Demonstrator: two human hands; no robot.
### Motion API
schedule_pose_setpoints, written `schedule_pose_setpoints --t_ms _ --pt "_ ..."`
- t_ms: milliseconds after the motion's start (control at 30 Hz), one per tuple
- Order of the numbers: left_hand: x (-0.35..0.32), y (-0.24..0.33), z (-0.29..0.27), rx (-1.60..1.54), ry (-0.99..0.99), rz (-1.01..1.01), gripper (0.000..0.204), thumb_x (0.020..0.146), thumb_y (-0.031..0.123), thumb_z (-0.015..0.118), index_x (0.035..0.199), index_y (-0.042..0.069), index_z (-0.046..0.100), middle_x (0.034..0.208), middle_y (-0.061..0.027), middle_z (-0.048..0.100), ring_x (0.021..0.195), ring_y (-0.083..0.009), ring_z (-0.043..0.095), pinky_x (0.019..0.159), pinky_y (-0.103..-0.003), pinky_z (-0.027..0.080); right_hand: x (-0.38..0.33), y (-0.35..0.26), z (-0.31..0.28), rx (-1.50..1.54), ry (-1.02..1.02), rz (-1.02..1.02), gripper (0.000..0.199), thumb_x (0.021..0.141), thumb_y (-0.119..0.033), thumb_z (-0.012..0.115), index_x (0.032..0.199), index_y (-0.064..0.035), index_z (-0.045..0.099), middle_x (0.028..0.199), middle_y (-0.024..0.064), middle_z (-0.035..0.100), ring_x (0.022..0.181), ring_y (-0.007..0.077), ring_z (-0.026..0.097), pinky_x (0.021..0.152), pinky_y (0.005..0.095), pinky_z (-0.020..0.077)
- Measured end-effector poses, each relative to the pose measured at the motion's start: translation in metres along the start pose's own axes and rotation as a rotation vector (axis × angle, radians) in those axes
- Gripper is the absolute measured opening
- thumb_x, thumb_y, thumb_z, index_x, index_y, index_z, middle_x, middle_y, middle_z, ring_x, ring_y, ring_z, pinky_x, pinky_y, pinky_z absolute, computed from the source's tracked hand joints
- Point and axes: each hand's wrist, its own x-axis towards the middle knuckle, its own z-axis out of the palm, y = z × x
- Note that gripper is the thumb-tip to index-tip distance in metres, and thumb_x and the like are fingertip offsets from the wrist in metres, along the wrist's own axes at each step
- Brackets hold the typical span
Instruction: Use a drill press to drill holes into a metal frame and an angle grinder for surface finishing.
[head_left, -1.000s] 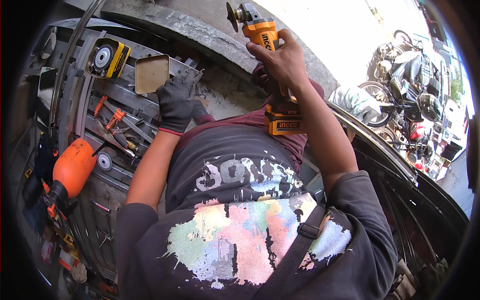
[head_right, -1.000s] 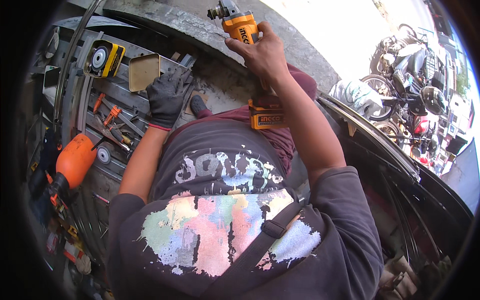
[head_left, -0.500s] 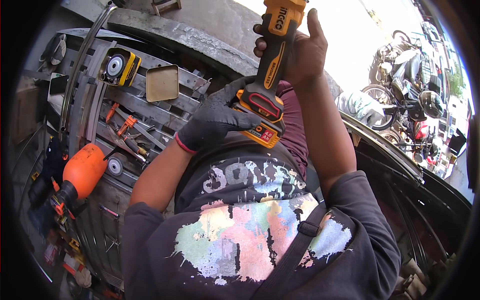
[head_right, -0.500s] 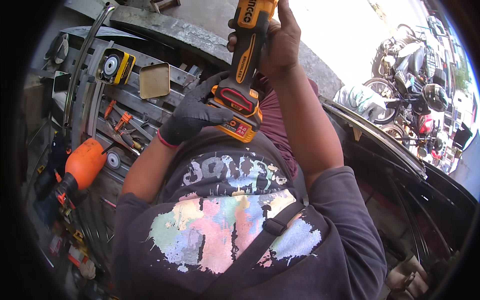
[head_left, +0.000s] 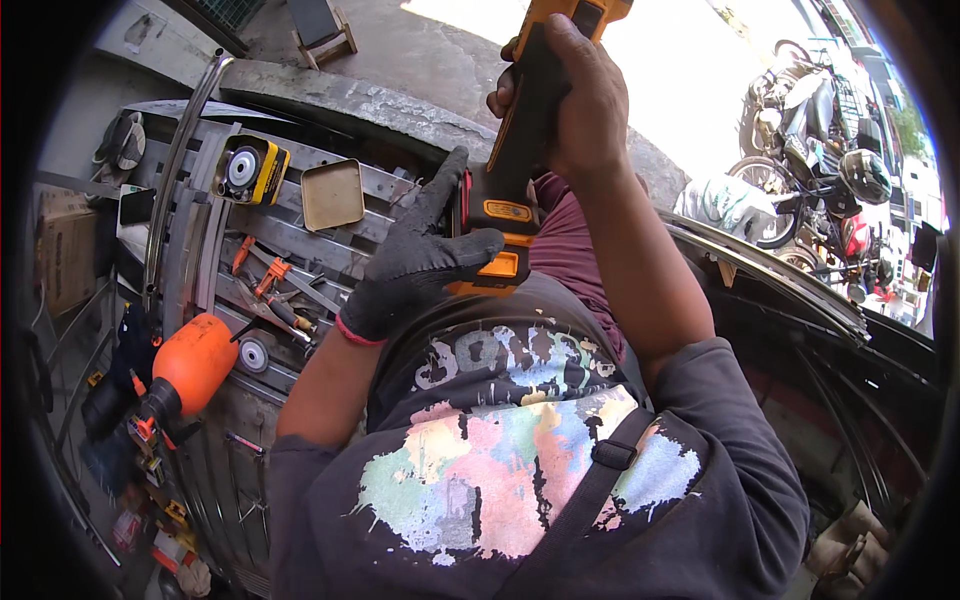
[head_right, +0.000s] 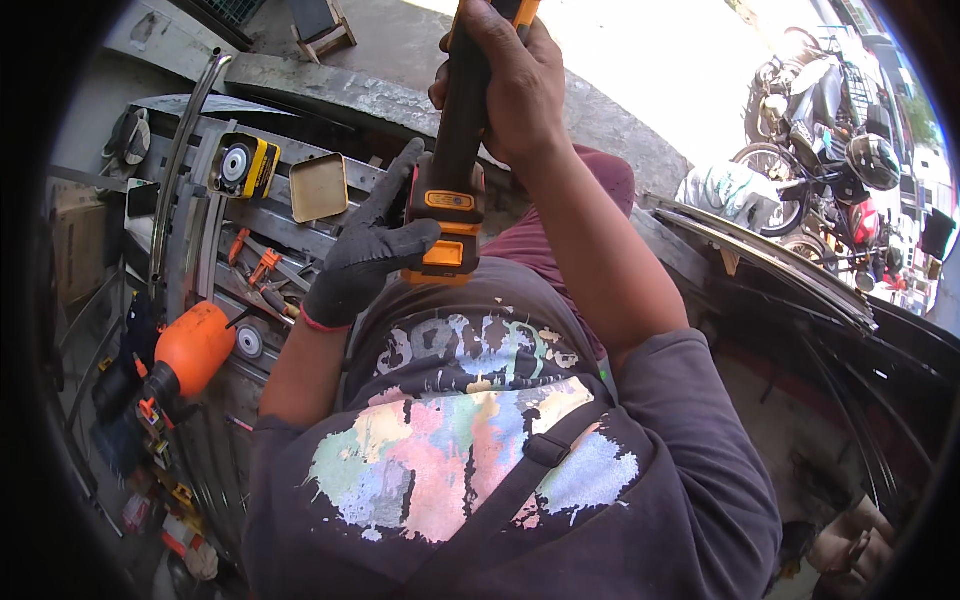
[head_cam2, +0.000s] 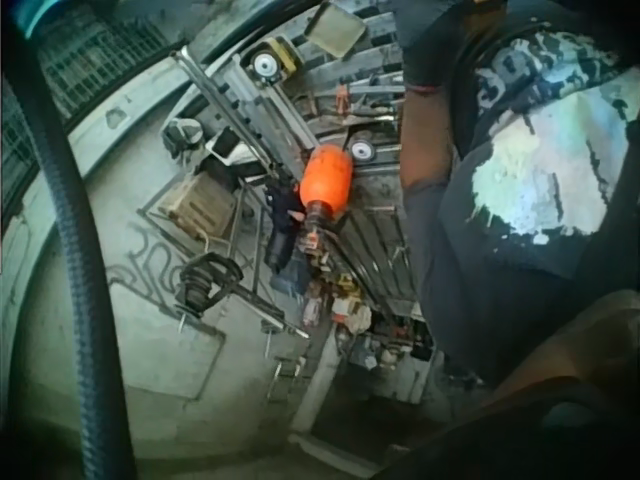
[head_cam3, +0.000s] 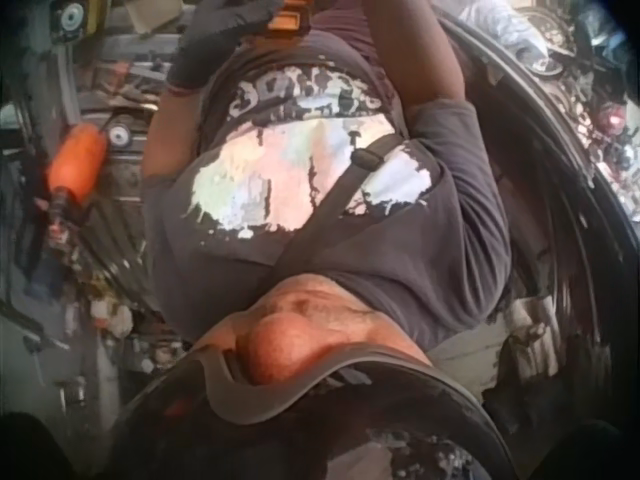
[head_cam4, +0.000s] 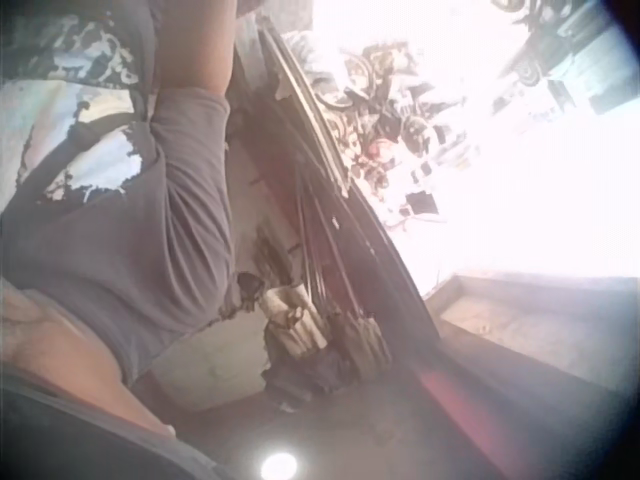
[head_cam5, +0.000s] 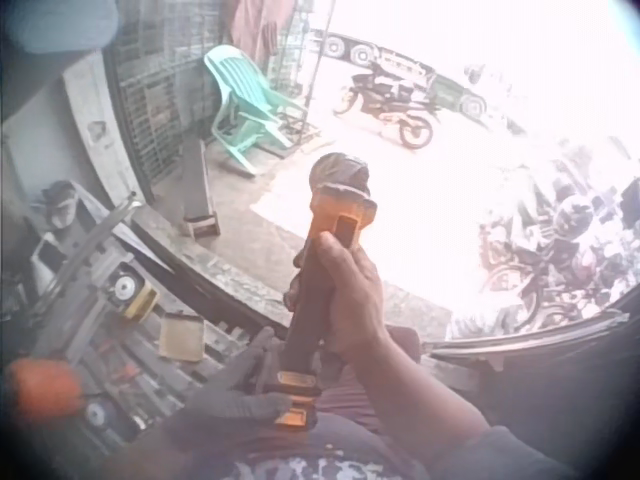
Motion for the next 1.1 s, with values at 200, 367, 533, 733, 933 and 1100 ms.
schedule_pose_setpoints --t_ms 200,367,533,733,933,1100 --pt "0.007 -0.006 0.018 -0.058 -0.035 0.038 0.075 0.104 0.003 0.071 0.169 0.007 0.035 0.148 -0.0099 0.064 0.134 -0.0205 0.065 0.114 -0.040 0.056 -0.013 -0.008 0.004 0.182 -0.047 -0.058 0.042 0.113 -0.036 0.057 0.131 0.0013 0.054 0.108 0.0186 0.066 0.080 0.0262 0.073 0.069 0.0416 0.0628" --pt "0.009 -0.005 0.033 0.060 0.030 -0.022 0.060 0.104 0.005 0.071 0.159 0.006 0.047 0.134 -0.0055 0.069 0.121 -0.0162 0.068 0.101 -0.035 0.059 -0.024 -0.007 0.002 0.001 -0.057 -0.141 0.042 0.114 -0.035 0.056 0.139 -0.0005 0.052 0.110 0.0189 0.067 0.082 0.0254 0.073 0.071 0.0404 0.0623" --pt "0.011 -0.013 0.036 -0.299 0.037 -0.108 0.047 0.101 0.008 0.075 0.144 0.007 0.056 0.115 -0.0025 0.068 0.101 -0.0120 0.069 0.085 -0.030 0.058 -0.036 -0.002 0.004 -0.074 -0.107 -0.231 0.039 0.109 -0.022 0.066 0.138 -0.0007 0.053 0.112 0.0175 0.068 0.084 0.0231 0.073 0.073 0.0401 0.0639" --pt "0.020 -0.020 0.040 -0.349 -0.032 -0.051 0.046 0.097 0.006 0.075 0.140 0.007 0.056 0.108 -0.0025 0.066 0.092 -0.0121 0.068 0.077 -0.031 0.058 -0.039 0.000 0.006 -0.130 -0.104 -0.277 0.036 0.102 -0.008 0.076 0.130 0.0012 0.056 0.105 0.0136 0.071 0.079 0.0204 0.073 0.067 0.0368 0.0633" --pt "0.016 -0.025 0.052 -0.414 -0.031 0.054 0.049 0.090 -0.003 0.079 0.132 0.009 0.056 0.110 -0.0034 0.065 0.092 -0.0097 0.065 0.077 -0.027 0.056 -0.040 -0.011 0.004 -0.134 -0.135 -0.326 0.037 0.101 -0.009 0.080 0.128 -0.0007 0.056 0.102 0.0106 0.072 0.077 0.0173 0.073 0.066 0.0339 0.0623" --pt "0.019 -0.025 0.049 -0.354 -0.053 -0.034 0.058 0.093 -0.006 0.076 0.143 0.007 0.052 0.112 -0.0043 0.066 0.097 -0.0140 0.069 0.080 -0.031 0.059 -0.037 -0.020 0.008 -0.170 -0.174 -0.390 0.040 0.101 -0.012 0.081 0.130 -0.0016 0.056 0.103 0.0093 0.072 0.079 0.0161 0.073 0.066 0.0325 0.0614"
